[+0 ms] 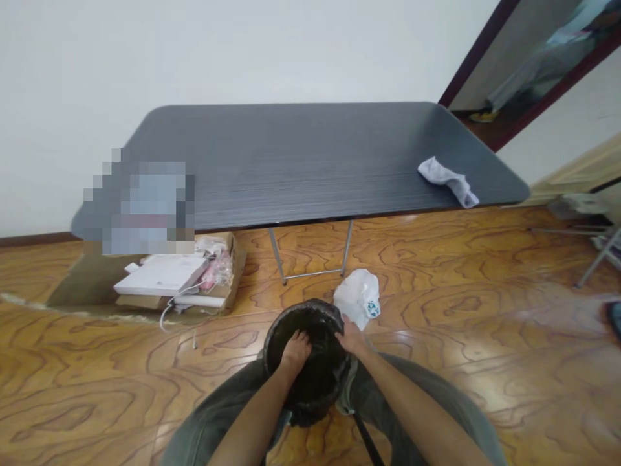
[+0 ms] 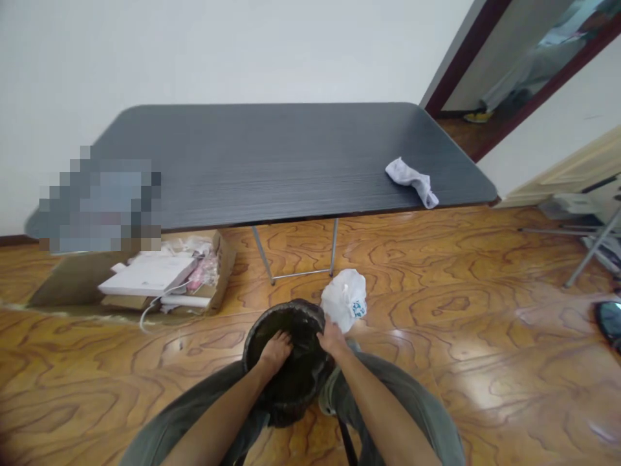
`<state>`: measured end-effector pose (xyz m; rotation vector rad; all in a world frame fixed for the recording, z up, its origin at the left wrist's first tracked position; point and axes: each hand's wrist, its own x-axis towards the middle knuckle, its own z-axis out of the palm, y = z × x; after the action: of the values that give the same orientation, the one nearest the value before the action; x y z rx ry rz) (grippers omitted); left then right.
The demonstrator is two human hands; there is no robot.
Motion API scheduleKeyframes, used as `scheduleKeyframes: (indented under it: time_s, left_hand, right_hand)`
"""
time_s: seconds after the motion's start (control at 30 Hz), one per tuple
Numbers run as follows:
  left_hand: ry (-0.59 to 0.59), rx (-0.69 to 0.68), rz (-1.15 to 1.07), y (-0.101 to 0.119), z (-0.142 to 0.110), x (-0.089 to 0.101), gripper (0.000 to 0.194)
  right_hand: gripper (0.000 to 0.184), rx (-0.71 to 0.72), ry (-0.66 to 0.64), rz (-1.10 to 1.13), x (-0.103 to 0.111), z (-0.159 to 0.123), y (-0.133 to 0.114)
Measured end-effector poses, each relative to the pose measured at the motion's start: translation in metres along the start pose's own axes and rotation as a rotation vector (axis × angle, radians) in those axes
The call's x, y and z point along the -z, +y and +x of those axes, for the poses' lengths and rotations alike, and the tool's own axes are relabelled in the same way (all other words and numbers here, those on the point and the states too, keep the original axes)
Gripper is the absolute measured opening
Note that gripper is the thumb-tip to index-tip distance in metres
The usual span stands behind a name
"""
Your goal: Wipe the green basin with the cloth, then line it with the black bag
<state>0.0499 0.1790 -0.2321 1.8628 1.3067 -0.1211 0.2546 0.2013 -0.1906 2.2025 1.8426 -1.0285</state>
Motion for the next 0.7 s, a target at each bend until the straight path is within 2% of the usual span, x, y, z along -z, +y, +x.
scheduleKeyframes:
  time_s: [0.03,0.1,0.17,0.2,0.23,0.33,0.43,0.5,0.6,0.7]
  left_hand:
    - [-0.009,-0.01,-0.013,-0.004,0.01,-0.003,0.041]
    - [-0.012,-0.025,-0.041,-0.013,0.026,-0.007,0.038]
    - [0.005,-0.028,-0.061,-0.024,0.035,-0.008,0.035]
    - [0.023,-0.023,-0.067,-0.03,0.036,-0.007,0.034]
    - [0.046,-0.015,-0.07,-0.036,0.036,-0.006,0.035]
    - [0.081,0.009,-0.056,-0.053,0.027,0.002,0.049]
    - [0.001,0.029,0.012,-0.062,0.014,0.01,0.068]
    - [-0.067,0.049,0.081,-0.061,0.007,0.015,0.076]
    - [-0.142,0.081,0.203,-0.049,-0.005,0.022,0.072]
    - [-0.17,0.099,0.291,-0.033,-0.021,0.033,0.059]
  right_hand:
    - [0.038,0.039,0.103,-0.059,0.001,0.0,-0.009]
    - [0.04,0.336,0.159,-0.167,-0.006,-0.004,-0.025]
    - [0.035,0.692,0.027,-0.264,-0.02,-0.01,-0.031]
    - [0.031,0.795,-0.058,-0.309,-0.028,-0.014,-0.029]
    - [0.027,0.839,-0.133,-0.349,-0.035,-0.017,-0.023]
    - [0.025,0.732,-0.201,-0.433,-0.042,-0.024,0.005]
    - [0.036,0.729,-0.204,-0.535,-0.027,-0.022,0.03]
    - [0.043,0.769,-0.219,-0.599,-0.011,-0.02,0.036]
    - [0.039,0.766,-0.175,-0.619,0.009,-0.025,0.033]
    - [0.036,0.612,-0.123,-0.576,0.024,-0.042,0.024]
